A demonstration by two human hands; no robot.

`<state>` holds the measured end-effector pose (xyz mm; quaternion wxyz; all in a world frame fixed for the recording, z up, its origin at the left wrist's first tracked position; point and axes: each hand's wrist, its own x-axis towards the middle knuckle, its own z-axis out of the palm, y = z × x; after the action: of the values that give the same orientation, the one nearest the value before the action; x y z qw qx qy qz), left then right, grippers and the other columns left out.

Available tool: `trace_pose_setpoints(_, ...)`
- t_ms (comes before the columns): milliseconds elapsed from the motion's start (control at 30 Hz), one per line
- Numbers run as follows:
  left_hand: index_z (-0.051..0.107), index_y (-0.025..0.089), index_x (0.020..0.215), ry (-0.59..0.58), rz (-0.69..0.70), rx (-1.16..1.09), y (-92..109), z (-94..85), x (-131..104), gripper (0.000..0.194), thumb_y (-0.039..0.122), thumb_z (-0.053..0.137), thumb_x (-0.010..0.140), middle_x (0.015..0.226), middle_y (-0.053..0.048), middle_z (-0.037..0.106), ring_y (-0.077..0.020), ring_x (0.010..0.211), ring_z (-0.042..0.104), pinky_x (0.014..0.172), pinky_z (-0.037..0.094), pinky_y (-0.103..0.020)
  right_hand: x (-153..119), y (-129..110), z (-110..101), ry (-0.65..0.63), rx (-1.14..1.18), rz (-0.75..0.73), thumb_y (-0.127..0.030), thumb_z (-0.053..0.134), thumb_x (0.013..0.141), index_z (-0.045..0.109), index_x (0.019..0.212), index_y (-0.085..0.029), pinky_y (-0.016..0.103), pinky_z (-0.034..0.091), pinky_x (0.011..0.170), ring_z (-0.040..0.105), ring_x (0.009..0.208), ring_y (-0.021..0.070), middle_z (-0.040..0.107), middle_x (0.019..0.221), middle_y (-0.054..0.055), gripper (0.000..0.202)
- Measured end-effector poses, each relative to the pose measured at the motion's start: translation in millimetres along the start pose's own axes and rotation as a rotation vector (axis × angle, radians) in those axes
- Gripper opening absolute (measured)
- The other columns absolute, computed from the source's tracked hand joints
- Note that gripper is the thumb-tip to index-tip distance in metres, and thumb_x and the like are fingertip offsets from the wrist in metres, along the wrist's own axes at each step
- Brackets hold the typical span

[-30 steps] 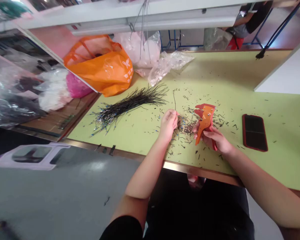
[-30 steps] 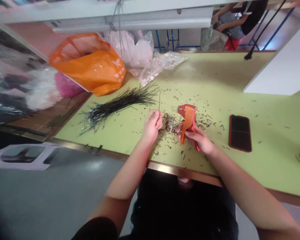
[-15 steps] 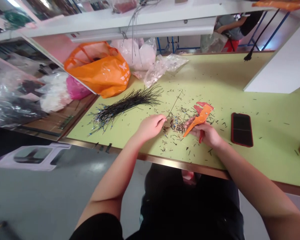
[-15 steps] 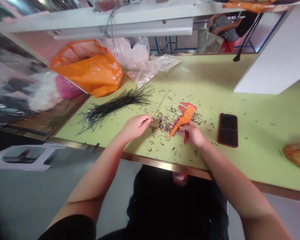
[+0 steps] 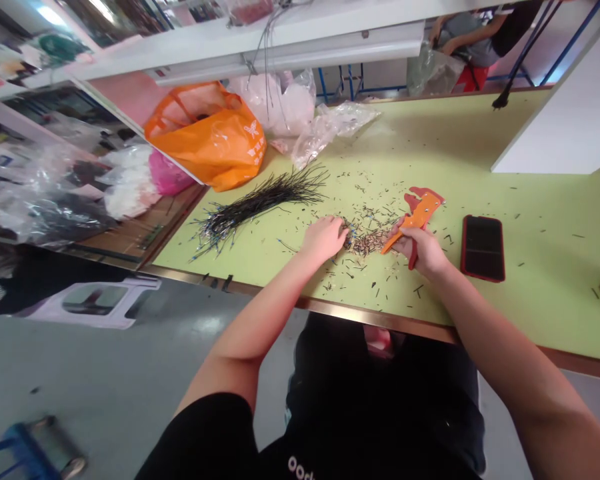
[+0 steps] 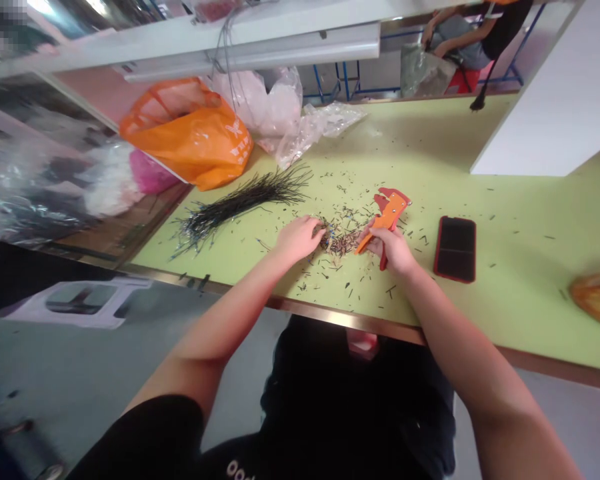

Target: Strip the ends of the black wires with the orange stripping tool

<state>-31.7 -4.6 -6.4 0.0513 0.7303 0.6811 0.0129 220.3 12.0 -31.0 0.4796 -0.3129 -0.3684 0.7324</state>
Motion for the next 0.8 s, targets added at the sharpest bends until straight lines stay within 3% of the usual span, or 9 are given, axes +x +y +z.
trace_pose_setpoints(100, 0.071, 0.017, 0.118, 0.02, -0.049, -0.018, 14.1, 15.5, 19.1, 0.032, 0.034, 0.048, 0.106, 0.122, -0.015, 0.072, -0.0316, 0.113, 0.067, 0.091, 0.055, -0.041, -0.2, -2.1, -0.7, -0.011, -0.046, -0.008, -0.039, 0.086, 0.077, 0.06, 0.09, -0.024, 0.037, 0.06, 0.068, 0.067, 0.076, 0.0216, 0.064, 0.08, 0.001, 0.033)
trace_pose_setpoints(200, 0.072, 0.016, 0.113, 0.047, -0.073, -0.04, 15.1, 22.9, 26.6, 0.031, 0.025, 0.043, 0.106, 0.119, -0.016, 0.073, -0.0319, 0.111, 0.068, 0.091, 0.055, -0.042, -0.6, -5.3, 1.2, -0.026, -0.062, -0.031, -0.044, 0.09, 0.074, 0.059, 0.085, -0.024, 0.034, 0.057, 0.065, 0.064, 0.073, 0.02, 0.061, 0.077, 0.0, 0.038)
trace_pose_setpoints(367, 0.068, 0.017, 0.112, 0.129, -0.049, -0.102, 9.9, 15.6, 30.7, 0.029, 0.023, 0.04, 0.107, 0.119, -0.017, 0.072, -0.0304, 0.113, 0.068, 0.096, 0.053, -0.041, -0.5, -5.5, 3.5, -0.097, -0.059, -0.018, -0.046, 0.093, 0.071, 0.06, 0.078, -0.023, 0.032, 0.055, 0.066, 0.059, 0.069, 0.0171, 0.057, 0.071, -0.001, 0.041)
trace_pose_setpoints(533, 0.055, 0.021, 0.123, 0.231, 0.016, -0.281, 16.0, 4.7, 36.7, 0.027, 0.028, 0.031, 0.111, 0.114, -0.01, 0.076, -0.022, 0.099, 0.072, 0.09, 0.053, -0.034, -2.3, -4.1, 1.9, -0.172, -0.117, 0.027, -0.046, 0.089, 0.076, 0.064, 0.076, -0.022, 0.032, 0.057, 0.069, 0.061, 0.071, 0.0182, 0.06, 0.07, 0.0, 0.035)
trace_pose_setpoints(667, 0.055, 0.021, 0.117, 0.277, 0.114, -0.509, 22.2, 7.2, 31.9, 0.021, 0.028, 0.037, 0.109, 0.103, -0.007, 0.076, -0.02, 0.091, 0.071, 0.087, 0.052, -0.033, -4.8, -6.5, 0.2, -0.226, -0.165, 0.114, -0.045, 0.085, 0.082, 0.068, 0.075, -0.019, 0.033, 0.059, 0.075, 0.063, 0.074, 0.0184, 0.065, 0.075, 0.003, 0.032)
trace_pose_setpoints(800, 0.06, 0.021, 0.12, 0.303, 0.145, -0.561, 20.7, 9.8, 20.6, 0.026, 0.032, 0.04, 0.108, 0.089, -0.004, 0.073, -0.0174, 0.076, 0.066, 0.078, 0.051, -0.031, -8.8, -8.0, 2.1, -0.238, -0.163, 0.195, -0.042, 0.081, 0.085, 0.07, 0.079, -0.019, 0.032, 0.058, 0.075, 0.063, 0.075, 0.0187, 0.066, 0.076, 0.003, 0.026)
